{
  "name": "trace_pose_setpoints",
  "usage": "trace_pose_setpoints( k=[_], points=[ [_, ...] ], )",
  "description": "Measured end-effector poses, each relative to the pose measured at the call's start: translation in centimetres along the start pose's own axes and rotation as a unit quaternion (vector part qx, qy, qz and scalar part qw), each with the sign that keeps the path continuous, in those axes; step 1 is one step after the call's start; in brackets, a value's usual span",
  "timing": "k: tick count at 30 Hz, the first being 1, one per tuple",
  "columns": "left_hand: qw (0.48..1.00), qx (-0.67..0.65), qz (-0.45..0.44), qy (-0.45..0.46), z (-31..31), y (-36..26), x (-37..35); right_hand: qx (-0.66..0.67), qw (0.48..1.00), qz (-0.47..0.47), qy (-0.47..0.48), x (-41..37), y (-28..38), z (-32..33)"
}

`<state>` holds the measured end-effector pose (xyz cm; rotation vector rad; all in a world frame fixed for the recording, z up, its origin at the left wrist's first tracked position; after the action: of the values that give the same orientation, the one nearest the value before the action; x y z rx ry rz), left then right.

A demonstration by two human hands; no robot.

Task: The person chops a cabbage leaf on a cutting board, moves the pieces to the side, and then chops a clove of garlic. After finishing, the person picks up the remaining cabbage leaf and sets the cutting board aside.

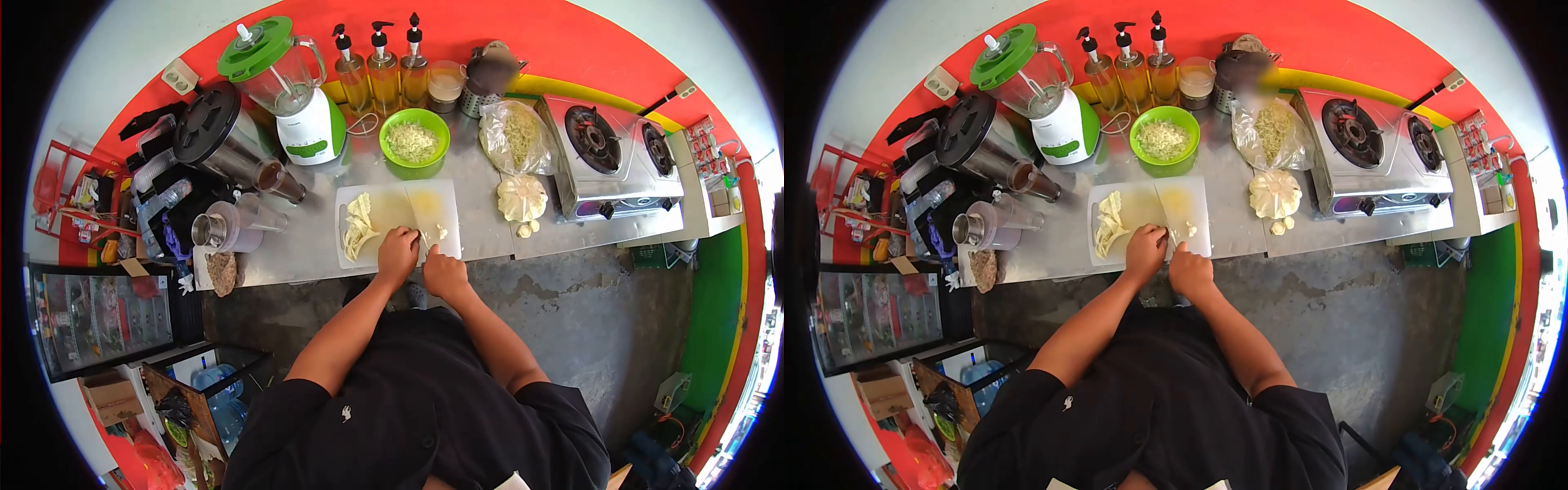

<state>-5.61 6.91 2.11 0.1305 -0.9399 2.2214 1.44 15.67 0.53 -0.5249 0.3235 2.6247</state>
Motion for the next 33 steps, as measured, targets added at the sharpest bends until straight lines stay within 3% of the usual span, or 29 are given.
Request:
trace_pose_setpoints(
  k=[7,12,18,33],
  points=[
    [0.999,-0.033,0.025,-0.033,0.2,0.7,0.0,0.002,1.0,0.005,0.011,0.2,0.2,-0.7],
    [0.996,-0.015,0.08,0.044,-0.3,1.2,0.5,0.005,1.0,-0.003,0.027,0.4,0.1,-0.6],
    [0.993,-0.013,0.098,0.064,-0.8,1.6,0.7,0.03,0.999,0.017,0.009,0.5,0.0,-0.9],
    [0.994,-0.004,0.101,0.031,-0.2,1.8,0.7,0.022,0.998,0.021,0.049,1.3,0.8,-0.8]
  ],
)
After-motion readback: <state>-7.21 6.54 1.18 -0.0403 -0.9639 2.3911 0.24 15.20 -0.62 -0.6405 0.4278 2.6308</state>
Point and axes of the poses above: each hand's wrist, its own x-axis towards the middle knuckle, its own z-axis out of the back of the hand, y = z × x, the point moved 10 cm from there along x, towards the middle knuckle, and after that the axes turned 14 degrees about -z, right-handed, at the moved point
